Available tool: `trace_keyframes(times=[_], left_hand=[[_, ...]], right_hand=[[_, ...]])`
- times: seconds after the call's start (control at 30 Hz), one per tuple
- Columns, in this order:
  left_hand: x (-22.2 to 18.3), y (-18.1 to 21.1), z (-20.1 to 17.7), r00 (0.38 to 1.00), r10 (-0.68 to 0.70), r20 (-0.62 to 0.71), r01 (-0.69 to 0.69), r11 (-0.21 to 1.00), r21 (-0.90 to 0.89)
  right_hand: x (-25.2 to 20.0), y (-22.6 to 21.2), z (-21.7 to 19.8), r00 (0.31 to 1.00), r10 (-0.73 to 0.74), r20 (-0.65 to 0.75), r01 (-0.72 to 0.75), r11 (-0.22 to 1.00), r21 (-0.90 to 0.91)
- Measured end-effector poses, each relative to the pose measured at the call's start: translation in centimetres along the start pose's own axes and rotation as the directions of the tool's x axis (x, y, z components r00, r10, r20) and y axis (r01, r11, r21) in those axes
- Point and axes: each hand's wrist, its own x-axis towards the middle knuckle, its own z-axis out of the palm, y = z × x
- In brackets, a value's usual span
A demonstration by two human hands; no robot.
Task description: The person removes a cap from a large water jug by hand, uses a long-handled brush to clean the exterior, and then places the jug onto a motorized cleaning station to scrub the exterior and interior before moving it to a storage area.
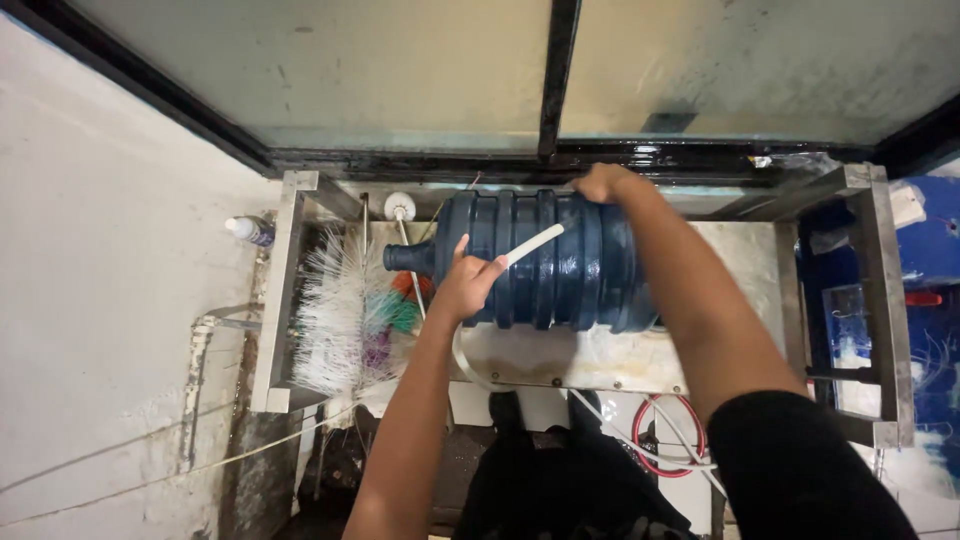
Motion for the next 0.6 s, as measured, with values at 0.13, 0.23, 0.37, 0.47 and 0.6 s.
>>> trace_keyframes(times=[0.13,0.23,0.37,0.47,0.6], left_hand=[[-0.9,-0.1,0.8,0.999,0.027,-0.032,-0.026,0.999,0.028],[-1.5,0.0,0.7,1.000,-0.002,-0.024,0.003,1.000,0.026],[-2.0,0.4,1.0,0.999,0.046,-0.030,-0.046,0.999,-0.016],[-2.4,1.0,0.2,0.999,0.049,0.024,-0.049,0.999,-0.009],[-2.4,3.6,0.8,0.987,-0.092,0.129,0.095,0.995,-0.012]], right_hand=[[0.1,6.1,2.8,0.997,-0.083,0.000,0.083,0.996,0.015],[-4.4,10.8,5.3,0.935,-0.246,-0.255,0.293,0.941,0.167],[-11.0,8.6,9.0,0.837,-0.066,-0.544,0.245,0.933,0.264],[-14.0,4.3,6.7,0.881,0.283,-0.378,-0.100,0.894,0.436],[-14.6,3.1,4.4,0.857,0.306,-0.414,-0.086,0.878,0.471]])
